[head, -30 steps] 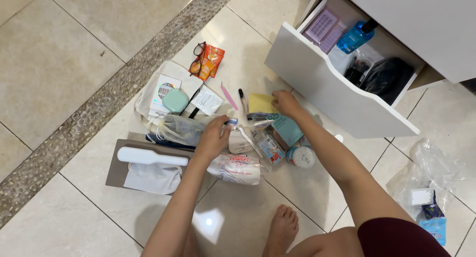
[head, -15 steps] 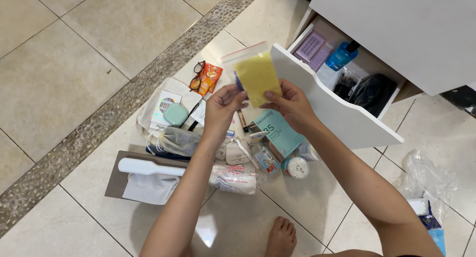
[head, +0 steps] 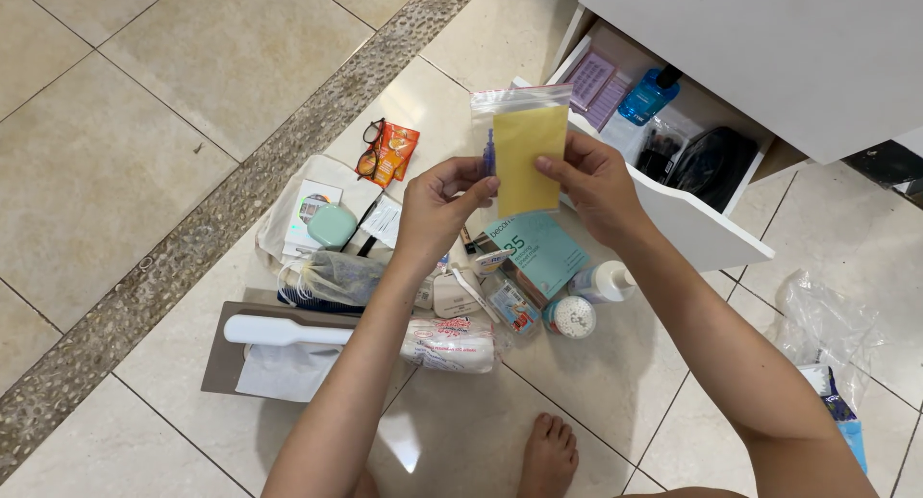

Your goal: The person organizes various personal care and cosmetic items from the floor into a white drawer. They place a makeup bag, brushes, cotton pads, bottles, and boxes into the drawer one by one.

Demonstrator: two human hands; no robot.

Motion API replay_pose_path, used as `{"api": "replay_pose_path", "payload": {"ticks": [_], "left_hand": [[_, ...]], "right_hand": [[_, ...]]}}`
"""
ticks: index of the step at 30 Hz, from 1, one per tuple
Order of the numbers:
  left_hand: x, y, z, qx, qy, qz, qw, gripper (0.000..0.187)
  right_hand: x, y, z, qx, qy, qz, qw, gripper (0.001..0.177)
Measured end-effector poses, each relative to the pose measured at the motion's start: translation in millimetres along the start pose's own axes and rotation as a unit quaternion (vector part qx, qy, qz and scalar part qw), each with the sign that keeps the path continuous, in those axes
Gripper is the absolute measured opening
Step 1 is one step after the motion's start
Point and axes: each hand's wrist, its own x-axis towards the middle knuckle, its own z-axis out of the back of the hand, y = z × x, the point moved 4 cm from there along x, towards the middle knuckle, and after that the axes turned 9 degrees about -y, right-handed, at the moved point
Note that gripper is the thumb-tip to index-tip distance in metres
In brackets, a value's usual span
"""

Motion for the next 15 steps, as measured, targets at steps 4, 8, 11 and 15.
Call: {"api": "replay_pose_path", "payload": {"ticks": [4,8,11,15], "left_hand": [[-0.6,-5.4,-7.8,-0.022,0.008,-0.007,1.000,0.034],[1.8,-22.9,-24.1,0.065,0.010,-0.054,0.996,0.035],[5.7,-38.9,-48.7,0.146,0.008,-0.150,0.978,0.039],[15.8,-47.7,-85.5,0.141,0.020,-0.203,0.969,0.044]], "right_hand": [[0.3,8.9,3.7,-0.029,0.004,0.007,1.000,0.031],[1.7,30.0,28.0,-0.180,0.011,0.054,0.982,0.024],[3.0,62.8,62.2,-0.203,0.008,0.140,0.969,0.017],[-3.5,99.6,111.8,-0.133,-0.054,0.205,0.968,0.003]]}}
